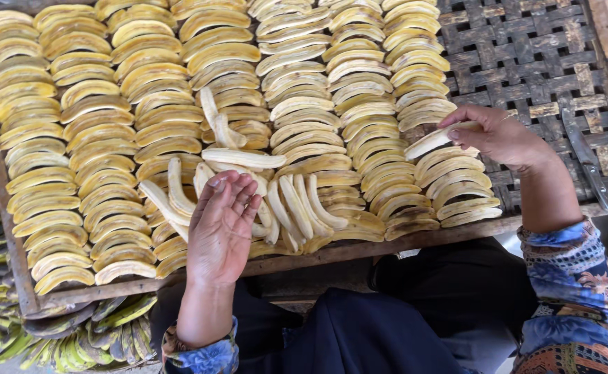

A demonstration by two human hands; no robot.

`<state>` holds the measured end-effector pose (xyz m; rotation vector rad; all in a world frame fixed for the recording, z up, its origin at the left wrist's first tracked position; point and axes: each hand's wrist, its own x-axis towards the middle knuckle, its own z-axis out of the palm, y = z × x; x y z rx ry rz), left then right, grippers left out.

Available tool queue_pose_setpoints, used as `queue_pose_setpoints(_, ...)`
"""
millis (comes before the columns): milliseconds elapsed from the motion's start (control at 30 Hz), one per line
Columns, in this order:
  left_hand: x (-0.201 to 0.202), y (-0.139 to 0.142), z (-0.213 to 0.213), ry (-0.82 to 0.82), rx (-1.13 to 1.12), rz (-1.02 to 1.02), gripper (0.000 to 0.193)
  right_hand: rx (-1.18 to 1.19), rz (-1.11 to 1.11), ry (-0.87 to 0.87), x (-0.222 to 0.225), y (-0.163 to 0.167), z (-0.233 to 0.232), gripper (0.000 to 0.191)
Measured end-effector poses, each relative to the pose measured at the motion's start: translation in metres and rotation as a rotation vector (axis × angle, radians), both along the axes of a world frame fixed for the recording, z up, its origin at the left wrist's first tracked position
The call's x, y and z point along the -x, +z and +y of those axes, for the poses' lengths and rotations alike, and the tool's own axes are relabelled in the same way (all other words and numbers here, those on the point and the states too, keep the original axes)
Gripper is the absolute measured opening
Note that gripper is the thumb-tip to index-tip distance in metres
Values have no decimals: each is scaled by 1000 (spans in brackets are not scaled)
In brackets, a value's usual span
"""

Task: The person sits on the floor in front of a woven drying tray and places peeled banana halves one at a time into neat rows on the tray, filling the empty section of the tray. They occasionally turn or reposition pieces to fit them into the pattern.

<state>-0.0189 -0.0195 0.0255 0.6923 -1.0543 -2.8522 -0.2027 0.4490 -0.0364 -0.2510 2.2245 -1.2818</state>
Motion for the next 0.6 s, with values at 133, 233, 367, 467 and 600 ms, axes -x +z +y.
queue_pose_setpoints(133, 1, -3, 0, -9, 21, -1, 17, 52, -34, -106, 5, -35, 23, 27)
queue_pose_setpoints(233, 3, -5, 2, -16, 33, -23, 18, -4, -17, -86, 6, -42, 23, 30)
queue_pose_setpoints(367, 4, -6, 4, -30, 44, -48, 18, -391, 224, 125, 4, -32, 7, 36)
queue_pose_setpoints(467, 4, -6, 4, -26, 46, -59, 18, -576, 475, 231, -3, -30, -12, 39)
queue_pose_setpoints(600, 3, -8, 5, -21, 36, -56, 19, -524, 554, 317, -3, -35, -27, 35)
